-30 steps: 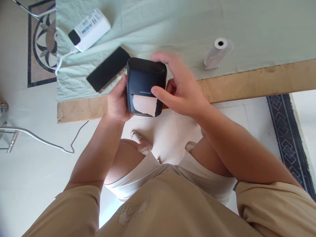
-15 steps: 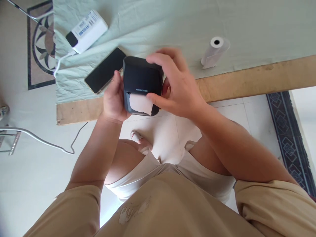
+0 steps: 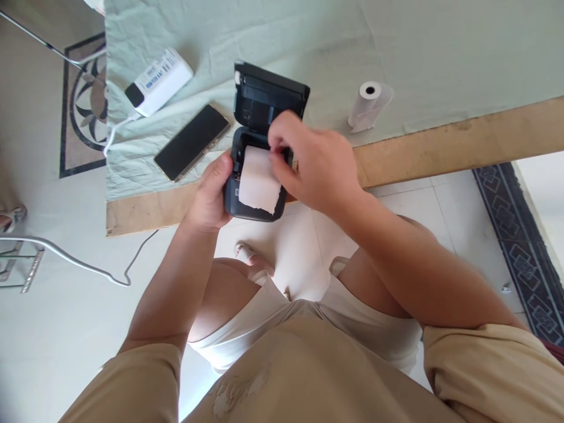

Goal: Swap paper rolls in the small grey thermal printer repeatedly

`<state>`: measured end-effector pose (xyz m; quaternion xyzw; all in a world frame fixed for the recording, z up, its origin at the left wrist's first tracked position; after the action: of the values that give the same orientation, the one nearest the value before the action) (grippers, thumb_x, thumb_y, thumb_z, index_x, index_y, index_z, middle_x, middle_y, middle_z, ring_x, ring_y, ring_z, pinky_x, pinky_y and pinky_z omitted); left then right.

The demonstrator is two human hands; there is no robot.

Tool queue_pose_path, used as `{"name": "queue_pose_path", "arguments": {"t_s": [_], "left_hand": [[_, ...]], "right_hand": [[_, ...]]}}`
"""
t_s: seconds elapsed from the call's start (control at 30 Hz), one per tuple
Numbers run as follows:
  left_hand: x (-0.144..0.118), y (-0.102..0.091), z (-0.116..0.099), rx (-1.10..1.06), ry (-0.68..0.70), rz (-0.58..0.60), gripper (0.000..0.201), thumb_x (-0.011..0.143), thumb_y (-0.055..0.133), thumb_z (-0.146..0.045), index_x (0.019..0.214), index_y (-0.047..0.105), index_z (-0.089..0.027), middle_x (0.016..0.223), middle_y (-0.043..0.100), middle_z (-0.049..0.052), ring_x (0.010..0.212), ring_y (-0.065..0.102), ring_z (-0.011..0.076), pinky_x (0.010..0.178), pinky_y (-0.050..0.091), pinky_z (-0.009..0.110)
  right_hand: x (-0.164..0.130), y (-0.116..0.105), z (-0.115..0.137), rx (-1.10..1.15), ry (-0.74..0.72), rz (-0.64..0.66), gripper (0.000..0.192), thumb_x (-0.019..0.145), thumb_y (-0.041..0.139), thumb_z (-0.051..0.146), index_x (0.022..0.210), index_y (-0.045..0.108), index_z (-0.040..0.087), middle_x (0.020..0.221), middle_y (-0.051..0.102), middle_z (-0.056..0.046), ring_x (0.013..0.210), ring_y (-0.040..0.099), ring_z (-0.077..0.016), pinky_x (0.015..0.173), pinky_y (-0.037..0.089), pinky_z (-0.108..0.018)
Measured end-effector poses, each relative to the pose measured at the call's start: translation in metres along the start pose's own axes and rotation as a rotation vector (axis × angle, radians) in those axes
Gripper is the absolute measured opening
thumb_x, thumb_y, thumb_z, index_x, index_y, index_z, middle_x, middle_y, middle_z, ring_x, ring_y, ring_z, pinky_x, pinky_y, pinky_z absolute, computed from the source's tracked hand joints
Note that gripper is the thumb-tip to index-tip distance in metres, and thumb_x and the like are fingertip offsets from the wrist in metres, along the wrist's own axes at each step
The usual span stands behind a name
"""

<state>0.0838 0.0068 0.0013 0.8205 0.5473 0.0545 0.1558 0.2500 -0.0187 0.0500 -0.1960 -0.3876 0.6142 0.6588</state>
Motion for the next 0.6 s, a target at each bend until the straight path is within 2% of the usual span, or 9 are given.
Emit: {"name": "queue_pose_path", "arguments": {"t_s": [0.1, 0.2, 0.3, 0.4, 0.47, 0.5, 0.6], "left_hand": [[-0.002, 0.001, -0.001, 0.046, -0.026, 0.021, 0.037, 0.091, 0.063, -0.055, 0.095, 0.072, -0.02, 0.075, 0.057, 0.003, 0.076, 0.062, 0.0174, 0.062, 0.045, 0.027], [-0.003, 0.002, -0.001, 0.055, -0.079, 0.046, 0.038, 0.087, 0.068, -0.056, 0.101, 0.073, -0.021, 0.078, 0.06, 0.003, 0.077, 0.063, 0.0181, 0.062, 0.045, 0.027], [-0.002, 0.001, -0.002, 0.04, -0.054, 0.025, 0.035, 0.089, 0.066, -0.052, 0.105, 0.072, -0.021, 0.089, 0.067, 0.004, 0.097, 0.067, 0.022, 0.069, 0.05, 0.027], [0.001, -0.003, -0.001, -0.043, 0.008, -0.058, 0.03, 0.092, 0.062, -0.049, 0.106, 0.071, -0.024, 0.102, 0.071, 0.003, 0.113, 0.065, 0.0235, 0.084, 0.053, 0.028], [0.003, -0.006, 0.005, -0.117, -0.065, -0.112, 0.038, 0.091, 0.057, -0.057, 0.104, 0.071, -0.024, 0.103, 0.073, 0.004, 0.109, 0.066, 0.0261, 0.087, 0.054, 0.033], [0.004, -0.007, 0.008, -0.146, -0.117, -0.141, 0.045, 0.091, 0.053, -0.062, 0.102, 0.072, -0.023, 0.099, 0.073, 0.005, 0.104, 0.067, 0.0275, 0.084, 0.055, 0.036], [0.003, -0.011, 0.01, -0.188, -0.184, -0.188, 0.056, 0.09, 0.046, -0.07, 0.105, 0.072, -0.022, 0.094, 0.073, 0.006, 0.091, 0.068, 0.0274, 0.076, 0.054, 0.039]], "right_hand": [[-0.001, 0.006, 0.001, -0.313, 0.016, 0.176, 0.028, 0.087, 0.056, 0.038, 0.112, 0.064, 0.029, 0.083, 0.071, -0.003, 0.068, 0.06, -0.0217, 0.06, 0.039, -0.033], [-0.001, 0.007, 0.002, -0.271, 0.011, 0.255, 0.04, 0.081, 0.063, 0.04, 0.12, 0.064, 0.031, 0.091, 0.074, -0.003, 0.069, 0.06, -0.022, 0.06, 0.04, -0.034], [0.002, 0.0, 0.001, 0.043, 0.036, 0.263, 0.045, 0.072, 0.071, 0.034, 0.116, 0.064, 0.029, 0.095, 0.074, 0.0, 0.063, 0.057, -0.0154, 0.062, 0.044, -0.034], [0.007, -0.003, -0.01, 0.555, 0.154, 0.284, 0.039, 0.073, 0.069, 0.032, 0.111, 0.063, 0.028, 0.08, 0.069, 0.002, 0.051, 0.05, -0.0102, 0.05, 0.041, -0.028], [0.012, -0.003, -0.024, 0.843, 0.274, 0.223, 0.034, 0.073, 0.064, 0.034, 0.106, 0.062, 0.027, 0.072, 0.061, 0.001, 0.052, 0.05, -0.0122, 0.044, 0.04, -0.027], [0.015, -0.002, -0.032, 0.914, 0.32, 0.168, 0.033, 0.071, 0.061, 0.037, 0.103, 0.06, 0.026, 0.071, 0.058, 0.0, 0.056, 0.052, -0.0141, 0.044, 0.041, -0.028], [0.02, 0.005, -0.054, 0.934, 0.381, 0.063, 0.029, 0.071, 0.057, 0.045, 0.093, 0.055, 0.025, 0.078, 0.056, -0.003, 0.065, 0.054, -0.0165, 0.045, 0.04, -0.028]]}}
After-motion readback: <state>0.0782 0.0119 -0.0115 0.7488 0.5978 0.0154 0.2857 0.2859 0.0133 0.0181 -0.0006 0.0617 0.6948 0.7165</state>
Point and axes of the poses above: each hand's wrist, its own x-axis towards the middle knuckle, its own y-axis out of the palm, z = x × y, the point moved 5 cm from there along x, towards the middle knuckle
